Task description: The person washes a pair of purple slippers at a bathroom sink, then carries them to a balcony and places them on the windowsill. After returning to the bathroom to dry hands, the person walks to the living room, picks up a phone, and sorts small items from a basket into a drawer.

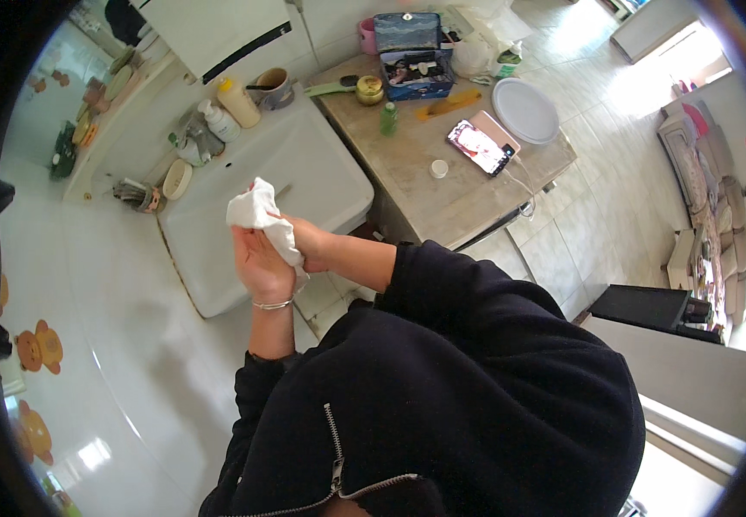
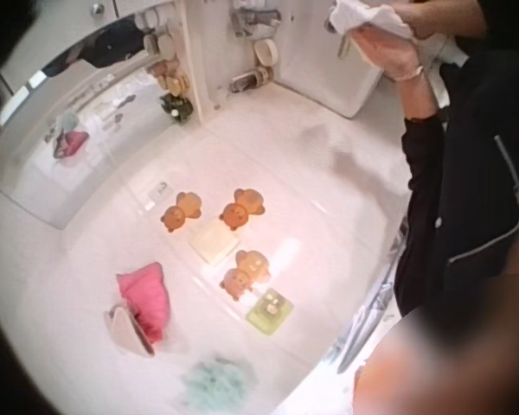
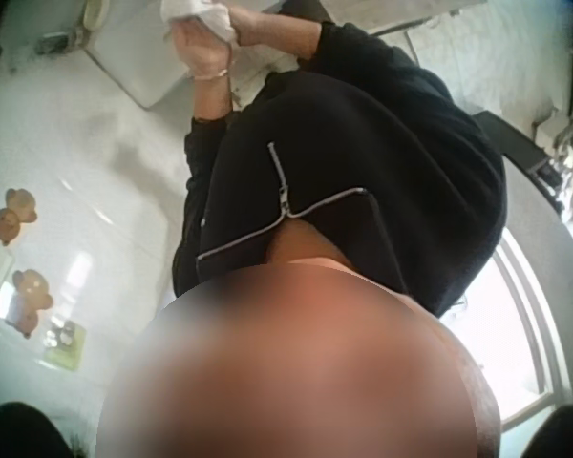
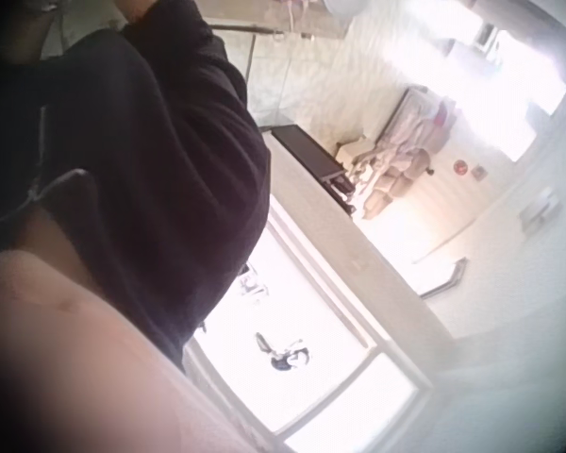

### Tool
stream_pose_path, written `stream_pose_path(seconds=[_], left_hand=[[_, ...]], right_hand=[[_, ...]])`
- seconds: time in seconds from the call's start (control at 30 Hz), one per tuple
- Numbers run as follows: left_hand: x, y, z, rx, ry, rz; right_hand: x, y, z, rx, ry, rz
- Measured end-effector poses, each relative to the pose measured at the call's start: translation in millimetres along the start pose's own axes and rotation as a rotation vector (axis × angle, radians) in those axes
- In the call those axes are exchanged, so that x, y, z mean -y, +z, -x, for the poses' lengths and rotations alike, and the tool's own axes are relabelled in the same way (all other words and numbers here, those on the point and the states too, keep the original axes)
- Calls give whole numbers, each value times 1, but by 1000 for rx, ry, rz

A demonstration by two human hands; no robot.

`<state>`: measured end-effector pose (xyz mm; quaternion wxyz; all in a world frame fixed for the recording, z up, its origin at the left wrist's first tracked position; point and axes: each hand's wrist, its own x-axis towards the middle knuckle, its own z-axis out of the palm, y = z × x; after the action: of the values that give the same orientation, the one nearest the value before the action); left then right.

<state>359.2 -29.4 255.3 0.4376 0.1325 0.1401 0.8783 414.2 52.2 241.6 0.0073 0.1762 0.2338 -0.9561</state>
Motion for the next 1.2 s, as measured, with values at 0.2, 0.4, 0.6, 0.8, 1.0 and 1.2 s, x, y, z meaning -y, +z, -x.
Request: stream_pose_path(seconds=[0.2,0.4,0.6,0.8,1.0,1.2], left_hand=[[18,4,12,-94,14,-438],[41,-7,3,-210,282,-983],[33,-12,-11,211,474,-1540],[8,-6,-28,-78,-171,-773],[9,8,-26,151,-286,-457],[-18,-11,-24,52,-201,-499]], right_hand=[[2,-9,7,93,-41,27],[3,-11,-2,-129,-98,377],[19,-11,10,-77,-298,622],[50,-3,27,-33,-369,615],[39,30,41,-7,-776,881],[56,30,48,61,-864,450]])
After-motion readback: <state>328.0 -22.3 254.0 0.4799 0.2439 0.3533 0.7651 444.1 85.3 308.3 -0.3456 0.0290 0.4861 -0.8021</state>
